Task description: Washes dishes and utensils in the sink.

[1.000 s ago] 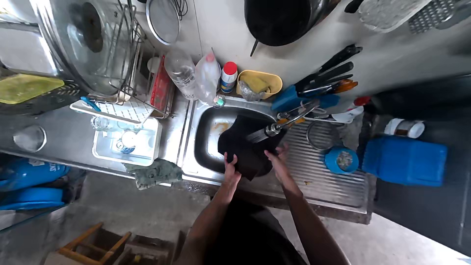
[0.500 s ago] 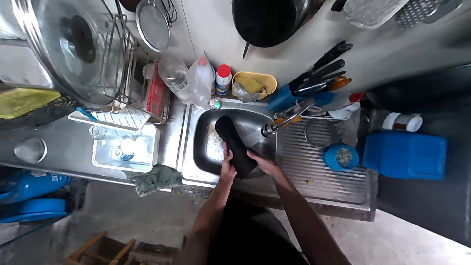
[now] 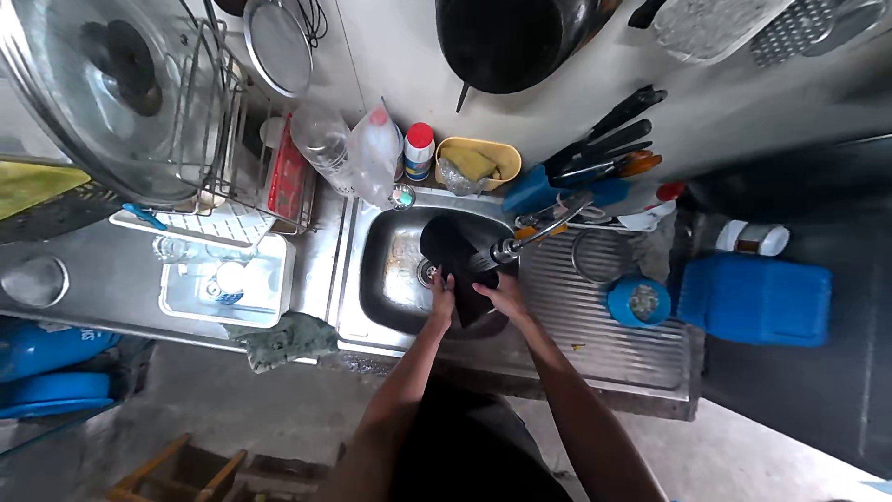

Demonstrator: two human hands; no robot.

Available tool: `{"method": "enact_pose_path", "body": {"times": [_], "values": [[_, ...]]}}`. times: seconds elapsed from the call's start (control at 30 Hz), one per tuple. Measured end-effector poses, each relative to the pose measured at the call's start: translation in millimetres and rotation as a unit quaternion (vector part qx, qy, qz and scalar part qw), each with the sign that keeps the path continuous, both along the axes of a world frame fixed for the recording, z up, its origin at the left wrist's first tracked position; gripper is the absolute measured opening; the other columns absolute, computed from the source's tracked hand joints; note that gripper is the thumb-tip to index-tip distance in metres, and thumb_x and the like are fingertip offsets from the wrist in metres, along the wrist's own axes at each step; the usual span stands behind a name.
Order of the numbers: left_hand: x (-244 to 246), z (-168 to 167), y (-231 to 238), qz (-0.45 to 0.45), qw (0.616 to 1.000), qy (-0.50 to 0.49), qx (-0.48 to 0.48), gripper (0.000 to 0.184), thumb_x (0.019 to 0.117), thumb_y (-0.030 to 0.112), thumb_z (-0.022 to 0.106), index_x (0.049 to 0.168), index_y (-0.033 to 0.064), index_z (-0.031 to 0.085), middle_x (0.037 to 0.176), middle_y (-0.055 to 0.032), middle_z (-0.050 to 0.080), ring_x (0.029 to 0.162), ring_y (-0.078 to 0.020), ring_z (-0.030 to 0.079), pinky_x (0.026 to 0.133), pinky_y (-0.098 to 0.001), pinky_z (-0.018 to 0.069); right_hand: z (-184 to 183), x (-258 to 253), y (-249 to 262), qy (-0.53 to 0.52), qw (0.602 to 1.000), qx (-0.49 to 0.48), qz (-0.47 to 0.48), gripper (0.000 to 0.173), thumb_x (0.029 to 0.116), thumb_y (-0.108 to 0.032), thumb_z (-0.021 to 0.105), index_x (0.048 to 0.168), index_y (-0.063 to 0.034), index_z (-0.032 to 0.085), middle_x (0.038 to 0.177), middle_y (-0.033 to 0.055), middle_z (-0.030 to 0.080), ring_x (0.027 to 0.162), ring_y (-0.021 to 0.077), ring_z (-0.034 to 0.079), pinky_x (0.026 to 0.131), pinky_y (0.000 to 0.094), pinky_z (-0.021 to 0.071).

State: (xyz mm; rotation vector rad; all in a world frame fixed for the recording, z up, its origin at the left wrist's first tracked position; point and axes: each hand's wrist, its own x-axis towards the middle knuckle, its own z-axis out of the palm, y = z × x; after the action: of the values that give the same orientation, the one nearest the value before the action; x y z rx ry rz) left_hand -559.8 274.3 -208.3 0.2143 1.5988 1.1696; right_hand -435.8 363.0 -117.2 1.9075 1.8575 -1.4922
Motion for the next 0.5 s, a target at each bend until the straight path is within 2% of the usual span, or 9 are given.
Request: {"method": "enact_pose_path", "body": {"times": [0.07,0.13,0.17,0.23,0.3,0.37,0.4,0.43,0.5], "values": [[7,13,5,0.008,0.999,-0.044,0.015,0.063,0.1117,0.040,0.033,0.165,0.0115,0.015,0.168,-0.0182,0.019,0.154,-0.0287,0.026,0.124,-0.0495,0.0277,7,-5,1,0.014,1.000,-0.010,-0.005,0.061,0.0918,-0.043,0.076,0.134,-0.0013,0.061,0.122,0.0230,0.067,0.108,0.0338,0.069,0.090,0.0545,0.0585],[11,22,6,0.034,0.995,-0.092,0.026,0.067,0.1108,0.050,0.023,0.165,0.0132,0.009,0.171,-0.0121,0.016,0.155,-0.0231,0.023,0.125,-0.0483,0.0248,8,-6,4,0.032,0.999,-0.017,0.003,0.061,0.0922,-0.045,0.075,0.133,-0.0021,0.061,0.122,0.0222,0.067,0.106,0.0327,0.070,0.089,0.0536,0.0591],[12,24,6,0.051,0.991,-0.118,0.030,0.070,0.1092,0.055,0.020,0.166,0.0147,0.009,0.170,-0.0111,0.019,0.154,-0.0222,0.026,0.124,-0.0486,0.0275,7,-6,6,0.038,0.999,-0.020,0.011,0.062,0.0916,-0.047,0.075,0.133,-0.0030,0.061,0.121,0.0217,0.067,0.104,0.0320,0.071,0.086,0.0530,0.0605],[13,30,9,0.076,0.983,-0.164,0.035,0.079,0.1036,0.068,0.016,0.165,0.0173,0.012,0.164,-0.0125,0.034,0.147,-0.0241,0.040,0.118,-0.0504,0.0388,8,-6,10,0.033,0.999,-0.031,0.029,0.066,0.0894,-0.048,0.077,0.135,-0.0040,0.059,0.122,0.0225,0.066,0.101,0.0326,0.071,0.082,0.0533,0.0614],[12,39,16,0.087,0.976,-0.200,0.022,0.085,0.0997,0.074,0.020,0.163,0.0179,0.020,0.153,-0.0150,0.048,0.136,-0.0275,0.052,0.109,-0.0518,0.0471,13,-6,14,0.017,0.998,-0.044,0.049,0.072,0.0881,-0.048,0.078,0.141,-0.0053,0.055,0.126,0.0239,0.064,0.102,0.0345,0.071,0.082,0.0544,0.0611],[13,48,25,0.070,0.969,-0.236,0.015,0.084,0.0992,0.073,0.034,0.163,0.0191,0.019,0.148,-0.0165,0.053,0.131,-0.0288,0.056,0.106,-0.0514,0.0495,18,-8,17,-0.005,0.996,-0.040,0.077,0.076,0.0866,-0.051,0.079,0.142,-0.0057,0.053,0.125,0.0242,0.064,0.098,0.0351,0.071,0.080,0.0544,0.0604],[15,54,30,0.059,0.964,-0.257,0.012,0.082,0.0989,0.069,0.043,0.161,0.0186,0.024,0.144,-0.0157,0.056,0.128,-0.0276,0.058,0.104,-0.0498,0.0509,20,-8,17,-0.019,0.995,-0.033,0.097,0.078,0.0859,-0.052,0.079,0.143,-0.0062,0.052,0.126,0.0240,0.064,0.099,0.0353,0.070,0.082,0.0548,0.0597],[16,57,34,0.052,0.959,-0.278,0.011,0.077,0.0986,0.065,0.049,0.157,0.0174,0.033,0.139,-0.0143,0.060,0.125,-0.0259,0.060,0.103,-0.0478,0.0515,20,-8,17,-0.035,0.992,-0.021,0.119,0.081,0.0855,-0.053,0.078,0.145,-0.0067,0.050,0.129,0.0237,0.063,0.105,0.0361,0.069,0.088,0.0565,0.0574],[16,55,41,0.054,0.951,-0.302,0.027,0.064,0.0995,0.053,0.058,0.148,0.0132,0.047,0.130,-0.0127,0.066,0.117,-0.0232,0.064,0.100,-0.0440,0.0534,17,-4,17,-0.059,0.986,0.008,0.155,0.091,0.0826,-0.055,0.078,0.151,-0.0068,0.044,0.138,0.0235,0.059,0.127,0.0383,0.058,0.108,0.0600,0.0453]]}}
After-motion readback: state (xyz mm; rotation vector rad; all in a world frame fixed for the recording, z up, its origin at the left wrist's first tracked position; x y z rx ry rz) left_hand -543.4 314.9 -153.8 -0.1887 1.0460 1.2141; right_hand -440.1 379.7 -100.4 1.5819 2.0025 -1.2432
